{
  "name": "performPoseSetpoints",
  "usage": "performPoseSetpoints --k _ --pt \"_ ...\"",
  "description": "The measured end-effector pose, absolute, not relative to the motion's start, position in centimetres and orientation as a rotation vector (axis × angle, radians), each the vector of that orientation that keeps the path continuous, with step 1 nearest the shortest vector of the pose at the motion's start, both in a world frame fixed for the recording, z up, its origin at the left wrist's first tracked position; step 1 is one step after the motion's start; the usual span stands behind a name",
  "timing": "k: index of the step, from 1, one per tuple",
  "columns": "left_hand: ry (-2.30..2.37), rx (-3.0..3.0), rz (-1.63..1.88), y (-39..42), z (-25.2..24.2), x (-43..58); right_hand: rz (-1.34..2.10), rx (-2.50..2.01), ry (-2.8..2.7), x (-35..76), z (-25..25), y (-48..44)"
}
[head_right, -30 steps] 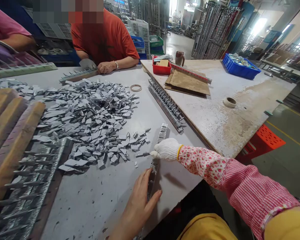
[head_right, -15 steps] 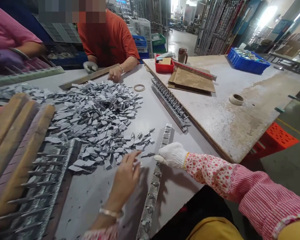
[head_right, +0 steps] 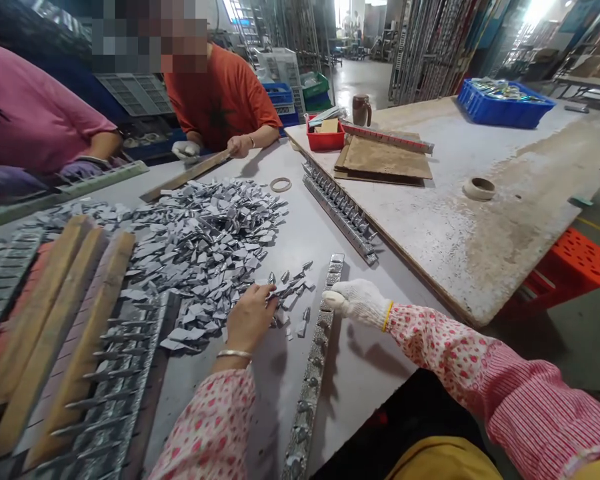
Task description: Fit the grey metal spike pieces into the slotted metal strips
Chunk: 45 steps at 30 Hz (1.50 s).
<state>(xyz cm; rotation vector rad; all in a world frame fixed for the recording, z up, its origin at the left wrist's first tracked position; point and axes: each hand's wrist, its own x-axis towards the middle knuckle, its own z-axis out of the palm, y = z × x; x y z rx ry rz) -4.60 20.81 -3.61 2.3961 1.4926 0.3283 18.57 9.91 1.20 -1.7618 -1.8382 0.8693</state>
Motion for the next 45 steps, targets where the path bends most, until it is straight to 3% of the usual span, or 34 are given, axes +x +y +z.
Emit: performPoseSetpoints --k 5,13,21,24,29,39,45 --pt "1.593 2.302 0.517 21.6 -3.9 -3.4 0.94 -1.66 -1.825 18.7 1.0 9.3" --pt "1.339 1.944 0.71 14.7 0.2 -4.8 1.458 -1.452 -1.294 16.0 3.3 10.6" --pt "0.909 0.824 0.725 7.4 1.5 -4.4 1.86 -1.06 -1.251 13.9 3.9 7.2" --pt "1.058 0.708 0.825 6.3 1.0 -3.5 1.698 -1.116 -1.26 13.9 3.2 6.2" --pt "1.284 1.323 0.972 5.4 1.0 -3.0 1.338 -1.262 -1.429 13.9 2.4 5.5" --pt "1.248 1.887 0.754 5.7 0.0 -3.4 1.641 -1.332 -1.186 14.9 1.5 6.0" --pt "1.111 1.872 0.527 6.3 -2.9 -3.9 0.957 -1.851 -1.805 18.2 2.2 10.9"
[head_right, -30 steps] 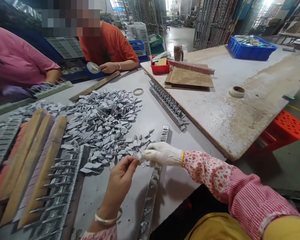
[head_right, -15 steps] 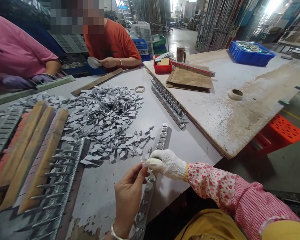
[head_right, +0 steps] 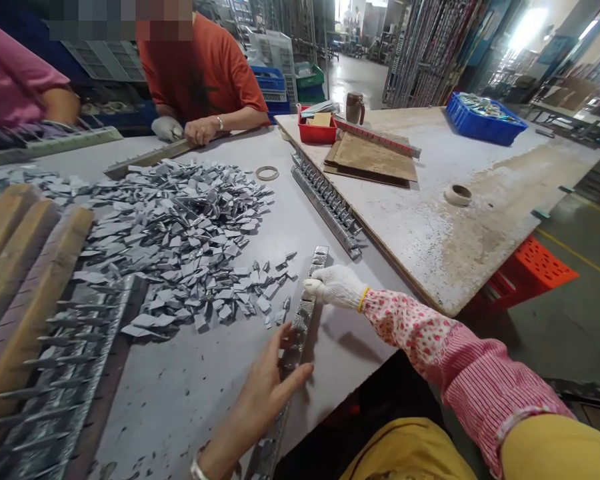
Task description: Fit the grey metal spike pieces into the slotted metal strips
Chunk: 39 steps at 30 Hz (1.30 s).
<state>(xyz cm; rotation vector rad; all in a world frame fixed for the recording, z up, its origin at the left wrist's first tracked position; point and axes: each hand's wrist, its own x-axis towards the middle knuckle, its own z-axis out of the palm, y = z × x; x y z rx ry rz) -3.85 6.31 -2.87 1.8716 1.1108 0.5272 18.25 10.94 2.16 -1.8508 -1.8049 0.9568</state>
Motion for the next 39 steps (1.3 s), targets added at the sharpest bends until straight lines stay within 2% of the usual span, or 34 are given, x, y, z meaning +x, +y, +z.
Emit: performPoseSetpoints --k 3,7,18,23,27,30,35,39 --pt "1.03 1.882 0.477 6.0 -4.3 -4.0 0.552 -2.028 -2.226 18.5 1.9 12.4" --pt "1.008 1.918 0.524 5.7 -4.8 -3.8 0.406 -2.063 -2.506 17.8 1.8 13.5" --pt "1.045 1.937 0.467 5.4 -4.7 -3.8 0.397 -2.141 -2.733 15.9 2.7 14.5" --pt "1.021 1.919 0.472 5.2 -4.7 -3.7 0.48 -2.193 -2.789 14.8 2.2 15.3" --pt "0.993 1.86 0.479 5.9 -4.2 -4.2 0.4 -2.216 -2.801 14.1 1.3 15.0" --pt "1.019 1.788 0.422 8.5 -3.4 -4.5 0.373 -2.243 -2.738 14.0 0.6 14.4" --pt "1.547 2.142 0.482 15.8 -3.5 -3.3 0.356 -2.182 -2.714 14.6 0.3 14.1" --pt "1.585 2.15 0.504 18.5 -4.9 -2.8 0.526 -2.106 -2.626 16.3 1.4 14.2"
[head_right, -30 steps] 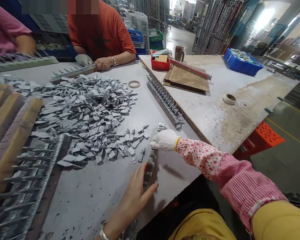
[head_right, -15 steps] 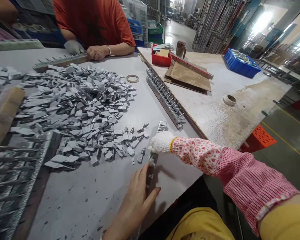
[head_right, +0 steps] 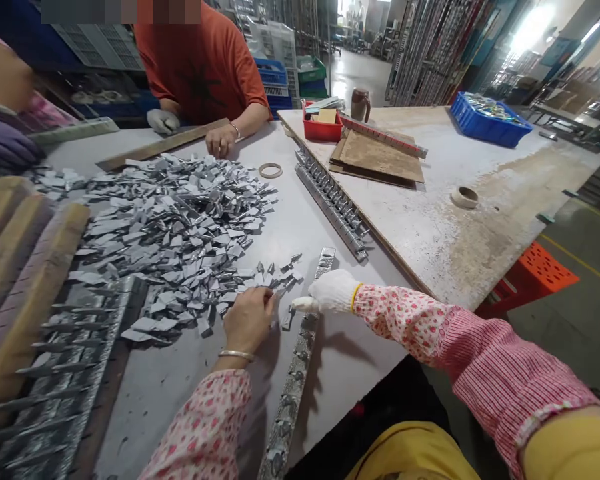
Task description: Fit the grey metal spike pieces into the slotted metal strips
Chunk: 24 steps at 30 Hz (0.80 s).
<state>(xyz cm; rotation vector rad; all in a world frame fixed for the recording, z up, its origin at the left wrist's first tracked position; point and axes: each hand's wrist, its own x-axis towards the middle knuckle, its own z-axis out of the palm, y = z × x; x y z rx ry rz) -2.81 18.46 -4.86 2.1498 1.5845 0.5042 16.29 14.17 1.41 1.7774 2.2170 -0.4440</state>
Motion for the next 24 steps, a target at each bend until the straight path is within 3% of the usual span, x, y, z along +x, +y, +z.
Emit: performPoseSetpoints --k 4,7,11,14,18,21,24 --pt "1.564 2.005 0.595 16.8 -3.7 -4.0 -0.72 2.147 2.267 18.3 3.4 13.5" --pt "1.327 1.765 0.696 14.0 -1.0 -4.8 -1.391 2.275 2.286 18.3 4.8 12.0" --pt "0.941 1.34 0.751 10.0 2.3 -4.8 -2.338 1.882 2.188 16.3 5.3 9.0" --pt "0.673 1.07 0.663 7.8 3.1 -4.5 -2.761 1.574 1.952 14.9 5.0 6.8" --pt "0.842 1.033 0.723 6.2 2.9 -4.0 -2.913 1.719 1.748 14.3 4.1 5.3" --pt "1.176 1.442 0.938 5.5 2.6 -3.6 -2.711 2.131 1.987 14.6 3.7 5.3" --pt "1.194 1.804 0.985 5.1 2.5 -3.3 -2.466 2.273 2.179 14.8 3.4 5.4"
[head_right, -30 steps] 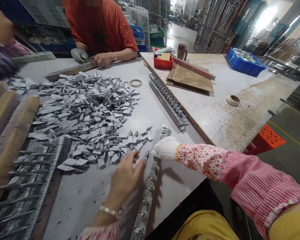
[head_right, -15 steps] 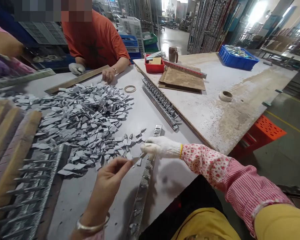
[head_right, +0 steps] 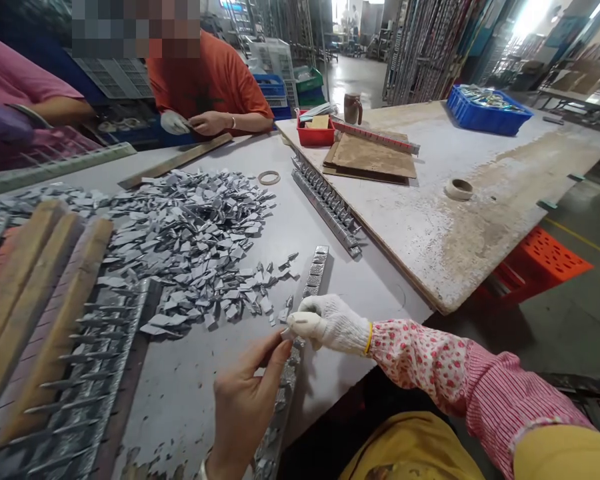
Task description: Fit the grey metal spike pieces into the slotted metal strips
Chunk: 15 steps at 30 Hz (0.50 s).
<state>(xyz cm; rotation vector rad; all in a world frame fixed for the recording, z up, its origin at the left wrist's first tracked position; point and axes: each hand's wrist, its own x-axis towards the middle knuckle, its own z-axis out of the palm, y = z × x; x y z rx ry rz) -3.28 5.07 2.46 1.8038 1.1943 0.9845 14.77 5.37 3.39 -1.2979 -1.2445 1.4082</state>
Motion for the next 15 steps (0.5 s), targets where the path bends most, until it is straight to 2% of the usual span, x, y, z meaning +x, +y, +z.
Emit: performPoseSetpoints --k 9,12,15 --pt "1.14 1.897 0.809 5.2 2.0 -2.9 1.782 -1.185 -0.992 14.2 1.3 4.1" --pt "1.179 1.898 0.713 5.9 1.2 -2.9 1.707 -1.232 -1.128 15.6 1.7 5.9" --pt "1.255 1.865 0.661 6.7 -0.2 -3.0 1.374 -1.403 -1.435 18.1 2.4 9.1"
